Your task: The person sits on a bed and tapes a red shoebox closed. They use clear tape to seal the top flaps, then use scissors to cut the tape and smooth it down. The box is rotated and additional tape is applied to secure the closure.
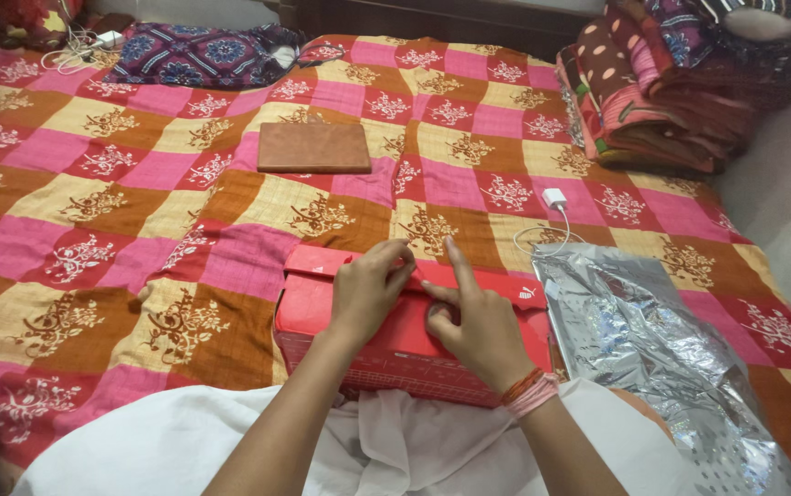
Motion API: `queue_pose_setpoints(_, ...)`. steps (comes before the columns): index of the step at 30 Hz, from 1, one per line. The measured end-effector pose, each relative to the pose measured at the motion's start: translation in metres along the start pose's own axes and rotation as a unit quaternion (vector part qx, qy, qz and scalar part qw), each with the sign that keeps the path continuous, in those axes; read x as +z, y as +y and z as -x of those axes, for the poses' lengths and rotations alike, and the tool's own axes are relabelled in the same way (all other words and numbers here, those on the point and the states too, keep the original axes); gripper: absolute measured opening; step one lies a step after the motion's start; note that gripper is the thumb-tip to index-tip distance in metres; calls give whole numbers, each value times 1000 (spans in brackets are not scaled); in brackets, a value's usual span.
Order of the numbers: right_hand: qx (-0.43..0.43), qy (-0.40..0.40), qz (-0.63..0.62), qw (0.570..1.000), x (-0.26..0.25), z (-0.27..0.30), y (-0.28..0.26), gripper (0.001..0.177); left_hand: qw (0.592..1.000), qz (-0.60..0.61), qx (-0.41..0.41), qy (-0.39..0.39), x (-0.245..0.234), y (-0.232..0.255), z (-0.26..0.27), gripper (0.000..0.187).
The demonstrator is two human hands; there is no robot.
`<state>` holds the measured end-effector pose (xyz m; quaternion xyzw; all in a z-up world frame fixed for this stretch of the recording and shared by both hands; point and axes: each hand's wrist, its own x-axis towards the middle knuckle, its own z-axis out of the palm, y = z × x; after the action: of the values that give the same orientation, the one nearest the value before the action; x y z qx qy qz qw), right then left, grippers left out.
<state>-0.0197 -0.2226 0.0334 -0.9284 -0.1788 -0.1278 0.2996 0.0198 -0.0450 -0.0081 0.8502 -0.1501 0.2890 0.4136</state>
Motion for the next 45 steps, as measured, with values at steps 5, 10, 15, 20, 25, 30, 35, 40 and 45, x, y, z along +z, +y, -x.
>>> queue_pose_setpoints(5,41,-56,-23,997,-2,-7,-9,98,999,-25,23,16,2,-4,0,6)
queue_pose_setpoints(10,46,-57,-3,997,0,-9,-18,101,998,-55,32,28,6,-2,-1,9)
queue_pose_setpoints(15,62,-27,-34,997,-1,2,-33,104,997,-69,7,16,4,2,-1,11)
queue_pose_setpoints(20,149,22,-115,982,-8,11,-43,107,998,-64,6,17,2,3,-1,12)
queue_pose_setpoints(25,127,28,-95,987,-11,12,-45,97,998,-64,0,10,1,5,-2,12)
queue_pose_setpoints(30,123,35,-76,989,-7,14,-40,89,999,-35,-8,31,0,7,-1,11)
queue_pose_setpoints(35,-27,69,74,995,-4,16,-32,92,999,-27,-6,29,-1,7,-3,12)
queue_pose_setpoints(40,-68,-33,229,970,5,10,-27,93,998,-53,-3,26,4,2,-3,12)
queue_pose_setpoints(45,-97,-68,275,954,4,2,-28,100,998,-58,-4,40,10,-4,-3,11)
